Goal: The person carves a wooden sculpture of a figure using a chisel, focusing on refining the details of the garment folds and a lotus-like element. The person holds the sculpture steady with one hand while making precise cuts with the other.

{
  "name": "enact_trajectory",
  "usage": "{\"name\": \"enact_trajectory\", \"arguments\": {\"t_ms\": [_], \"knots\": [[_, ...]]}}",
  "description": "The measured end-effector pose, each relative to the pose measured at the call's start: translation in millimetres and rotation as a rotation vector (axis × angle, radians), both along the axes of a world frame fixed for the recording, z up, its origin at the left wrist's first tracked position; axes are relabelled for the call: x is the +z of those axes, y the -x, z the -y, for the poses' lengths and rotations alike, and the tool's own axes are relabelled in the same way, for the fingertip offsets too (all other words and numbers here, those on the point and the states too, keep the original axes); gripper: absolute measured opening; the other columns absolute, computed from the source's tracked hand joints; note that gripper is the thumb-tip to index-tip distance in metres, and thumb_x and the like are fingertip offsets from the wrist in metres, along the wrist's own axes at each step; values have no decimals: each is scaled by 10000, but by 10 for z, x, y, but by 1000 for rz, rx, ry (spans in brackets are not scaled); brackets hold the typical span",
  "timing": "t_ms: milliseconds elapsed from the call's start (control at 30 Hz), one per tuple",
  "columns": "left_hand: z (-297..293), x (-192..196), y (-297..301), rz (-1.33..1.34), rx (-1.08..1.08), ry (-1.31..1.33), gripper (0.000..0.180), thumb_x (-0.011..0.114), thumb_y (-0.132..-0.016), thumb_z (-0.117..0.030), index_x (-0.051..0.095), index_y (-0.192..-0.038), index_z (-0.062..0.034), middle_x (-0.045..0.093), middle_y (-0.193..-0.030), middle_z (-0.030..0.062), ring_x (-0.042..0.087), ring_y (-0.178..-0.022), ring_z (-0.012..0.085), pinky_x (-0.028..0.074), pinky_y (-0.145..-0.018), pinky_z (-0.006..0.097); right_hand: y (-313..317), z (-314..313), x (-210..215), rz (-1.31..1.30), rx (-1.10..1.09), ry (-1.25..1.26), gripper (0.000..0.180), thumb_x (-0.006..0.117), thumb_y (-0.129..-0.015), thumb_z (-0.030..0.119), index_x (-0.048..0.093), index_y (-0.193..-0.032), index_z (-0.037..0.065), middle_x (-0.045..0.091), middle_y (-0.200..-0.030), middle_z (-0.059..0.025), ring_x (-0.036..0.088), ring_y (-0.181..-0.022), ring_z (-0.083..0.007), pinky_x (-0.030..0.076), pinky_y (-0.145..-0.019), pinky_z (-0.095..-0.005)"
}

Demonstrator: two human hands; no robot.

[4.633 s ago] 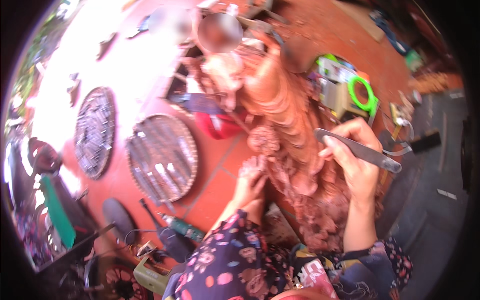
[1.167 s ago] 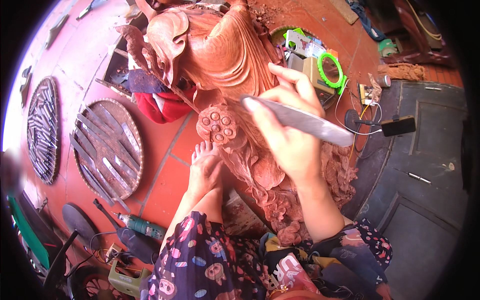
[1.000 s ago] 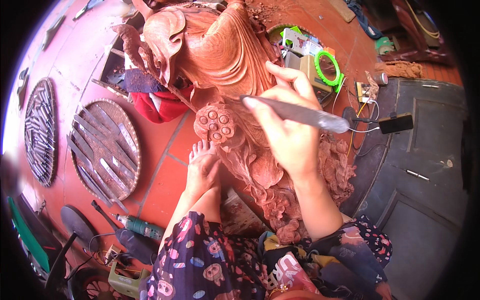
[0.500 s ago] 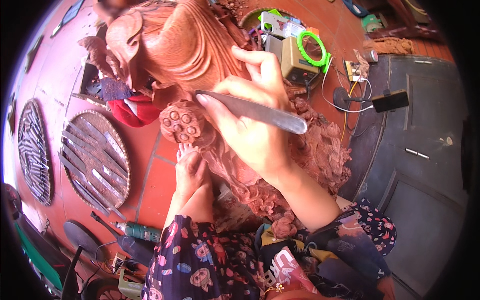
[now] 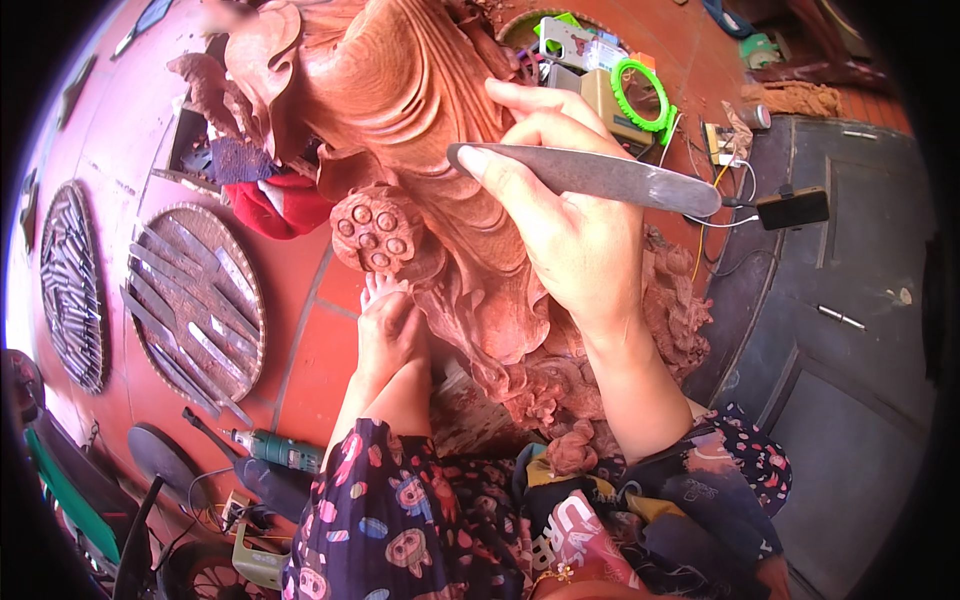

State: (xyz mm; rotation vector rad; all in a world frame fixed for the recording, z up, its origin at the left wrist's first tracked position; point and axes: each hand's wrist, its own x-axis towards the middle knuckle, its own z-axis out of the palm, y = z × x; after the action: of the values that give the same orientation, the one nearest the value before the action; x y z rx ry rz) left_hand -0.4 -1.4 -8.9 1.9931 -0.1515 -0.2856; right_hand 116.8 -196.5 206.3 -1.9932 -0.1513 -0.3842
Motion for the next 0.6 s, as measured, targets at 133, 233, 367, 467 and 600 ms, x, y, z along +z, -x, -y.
{"name": "enact_trajectory", "arguments": {"t_ms": [133, 233, 367, 467, 600], "knots": [[8, 13, -49, 125, 3, -61, 110, 711, -858, -102, 670, -918, -19, 676, -928, 186, 654, -914, 409, 491, -886, 463, 18, -216, 19, 56, -95, 285, 152, 796, -839, 65, 699, -749, -10, 605, -986, -132, 630, -1108, -268, 483, -947, -345], [80, 85, -55, 167, 26, -39, 112, 712, -867, -106, 687, -939, -24, 693, -964, 184, 661, -942, 398, 487, -905, 470, -4, -115, -31, -4, -51, 52, 151, 794, -843, 66, 699, -758, -15, 608, -989, -132, 631, -1111, -258, 479, -943, -341], [45, 106, -71, 167, 14, 2, 109, 713, -891, -110, 704, -955, -23, 701, -930, 184, 674, -895, 393, 524, -836, 429, -17, -181, -5, 39, -103, 138, 129, 820, -816, 75, 715, -792, 2, 589, -1021, -117, 616, -1079, -239, 475, -936, -366], [3, 71, -59, 157, -12, -22, 116, 719, -895, -118, 705, -953, -19, 697, -908, 186, 675, -873, 394, 533, -808, 422, -19, -219, -2, -52, -100, 46, 126, 811, -821, 67, 714, -775, 2, 619, -1023, -117, 618, -1046, -217, 468, -950, -346], [32, 14, -56, 82, -14, 27, 128, 732, -891, -135, 713, -977, -42, 711, -954, 185, 681, -951, 392, 506, -916, 460, -46, -3, 33, 50, -34, 107, 99, 771, -831, 9, 685, -787, -14, 640, -983, -151, 667, -1045, -249, 533, -871, -351]]}}
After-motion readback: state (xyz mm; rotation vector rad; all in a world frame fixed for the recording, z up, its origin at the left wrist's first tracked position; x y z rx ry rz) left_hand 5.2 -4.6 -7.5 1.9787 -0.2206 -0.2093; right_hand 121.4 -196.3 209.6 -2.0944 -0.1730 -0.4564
